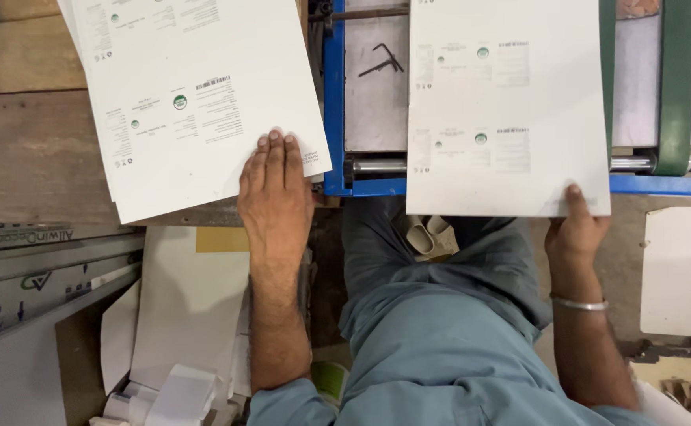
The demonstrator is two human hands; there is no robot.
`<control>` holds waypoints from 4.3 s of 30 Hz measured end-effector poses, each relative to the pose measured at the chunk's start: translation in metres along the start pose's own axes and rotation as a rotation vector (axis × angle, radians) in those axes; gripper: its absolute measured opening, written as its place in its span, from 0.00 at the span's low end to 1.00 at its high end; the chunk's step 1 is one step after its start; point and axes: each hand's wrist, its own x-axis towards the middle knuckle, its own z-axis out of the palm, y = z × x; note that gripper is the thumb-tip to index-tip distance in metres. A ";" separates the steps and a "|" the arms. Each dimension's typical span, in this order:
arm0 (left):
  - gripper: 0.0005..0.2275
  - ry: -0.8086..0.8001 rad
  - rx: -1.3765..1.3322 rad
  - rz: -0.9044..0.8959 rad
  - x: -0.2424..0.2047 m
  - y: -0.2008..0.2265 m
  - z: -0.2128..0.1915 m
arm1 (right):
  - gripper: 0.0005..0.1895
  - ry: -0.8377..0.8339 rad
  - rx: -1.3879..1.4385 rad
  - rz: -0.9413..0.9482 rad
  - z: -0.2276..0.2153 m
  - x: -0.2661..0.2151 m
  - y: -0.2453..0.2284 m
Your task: The person repeatedly picks up printed sheets from a stack on the left and feeds them one by one into a blue and green roller machine. The sheets are handled individually and passed through the rollers continuously.
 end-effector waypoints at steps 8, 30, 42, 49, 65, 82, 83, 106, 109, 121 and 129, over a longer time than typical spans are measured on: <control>0.17 0.062 -0.005 0.019 -0.003 -0.007 0.008 | 0.21 -0.130 0.048 -0.025 0.053 0.082 0.003; 0.23 -0.072 -0.157 0.224 -0.025 0.132 0.038 | 0.21 -1.047 -0.114 0.230 0.136 -0.079 -0.015; 0.32 -0.159 -0.073 -0.007 -0.003 0.031 0.011 | 0.19 -0.278 0.140 0.037 0.068 -0.014 -0.067; 0.30 0.020 0.011 0.049 0.000 0.009 0.010 | 0.17 -0.024 -0.007 -0.069 -0.010 -0.015 -0.050; 0.10 0.246 0.017 0.095 0.001 0.011 0.024 | 0.14 -0.097 -0.103 -0.082 -0.025 -0.031 -0.026; 0.03 0.325 -0.234 0.104 0.004 0.011 0.004 | 0.17 -0.437 -0.099 0.290 0.084 0.003 -0.012; 0.04 0.323 -0.297 0.101 0.000 0.019 -0.002 | 0.19 -0.533 -0.109 0.319 0.090 -0.011 -0.014; 0.28 0.033 -0.076 -0.002 0.015 -0.029 0.020 | 0.23 -0.089 0.134 0.005 0.062 -0.006 -0.086; 0.20 0.146 -0.045 -0.002 0.012 -0.039 0.038 | 0.22 -0.045 0.070 -0.016 0.015 -0.007 -0.079; 0.12 0.401 -0.022 0.048 0.007 -0.029 0.041 | 0.14 0.065 -0.072 0.062 -0.057 -0.083 -0.003; 0.11 0.425 -0.035 0.030 0.006 -0.027 0.040 | 0.17 0.016 0.010 -0.030 0.002 -0.019 -0.022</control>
